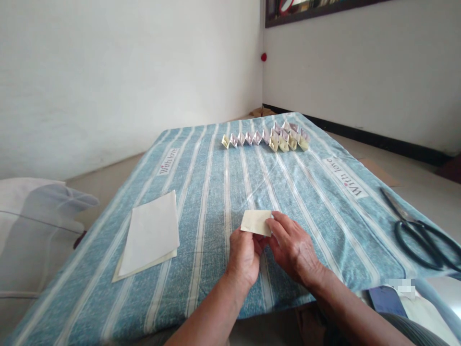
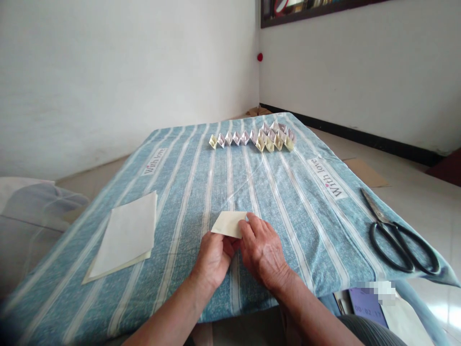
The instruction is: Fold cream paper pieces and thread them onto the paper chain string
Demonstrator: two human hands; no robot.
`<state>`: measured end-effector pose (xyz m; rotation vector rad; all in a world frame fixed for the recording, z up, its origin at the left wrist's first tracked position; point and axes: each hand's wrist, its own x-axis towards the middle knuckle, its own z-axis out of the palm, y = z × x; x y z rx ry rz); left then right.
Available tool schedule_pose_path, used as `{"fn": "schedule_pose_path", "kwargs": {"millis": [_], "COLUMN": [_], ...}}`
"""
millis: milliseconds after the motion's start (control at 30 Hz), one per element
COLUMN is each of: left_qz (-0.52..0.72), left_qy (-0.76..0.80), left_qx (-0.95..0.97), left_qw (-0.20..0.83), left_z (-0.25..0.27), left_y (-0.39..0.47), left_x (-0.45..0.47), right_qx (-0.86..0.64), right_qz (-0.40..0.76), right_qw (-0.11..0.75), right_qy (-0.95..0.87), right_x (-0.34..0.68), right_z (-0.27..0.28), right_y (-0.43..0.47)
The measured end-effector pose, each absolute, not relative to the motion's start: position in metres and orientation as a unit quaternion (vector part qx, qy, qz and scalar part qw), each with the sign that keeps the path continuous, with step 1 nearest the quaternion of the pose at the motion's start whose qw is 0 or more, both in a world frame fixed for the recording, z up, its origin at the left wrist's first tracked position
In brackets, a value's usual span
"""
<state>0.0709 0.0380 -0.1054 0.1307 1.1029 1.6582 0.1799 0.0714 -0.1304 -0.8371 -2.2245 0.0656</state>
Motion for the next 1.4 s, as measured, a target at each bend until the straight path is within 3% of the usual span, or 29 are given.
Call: {"fn": "schedule_pose_path", "kwargs": {"millis": [633,733,833,900,967,1067,1167,1400], "left_qz": [0.669,0.592,0.426,0.363,0.352,0.332,0.302,0.235], "left_qy": [0.49,0.546,0.654,0.733,0.767,0.7,0.634,0.627], "left_qx": [0.069,0.105,0.218,0.335,0.476,0.632,0.711,0.74], "left_qw": [0.554,0.584,0.586,0.467,0.249,0.013,-0.048,-0.071], "left_z": [-0.109,-0.101,-0.093,-0.092,-0.095,-0.1,-0.102,-0.111], "left_y": [0.021,0.013,0.003,-0.005,-0.012,-0.02,-0.022,-0.015], "left_x": [0.061,0.051,0.03,0.017,0.008,0.011,0.025,0.034], "right_qx": [-0.305,-0.296,-0.285,-0.278,-0.274,-0.271,-0.27,-0.272], "right_qz": [0.032,0.019,0.0,-0.011,-0.015,-0.007,0.006,0.03], "right_qw": [0.344,0.328,0.309,0.297,0.29,0.285,0.283,0.288], "right_qy": [-0.888,-0.897,-0.908,-0.913,-0.917,-0.919,-0.92,-0.918], "right_x": [0.183,0.187,0.19,0.191,0.193,0.194,0.193,0.191], "right_z": [-0.133,-0.137,-0.139,-0.14,-0.14,-0.141,-0.141,-0.142], "right_y": [0.075,0.079,0.081,0.08,0.08,0.078,0.077,0.073]}}
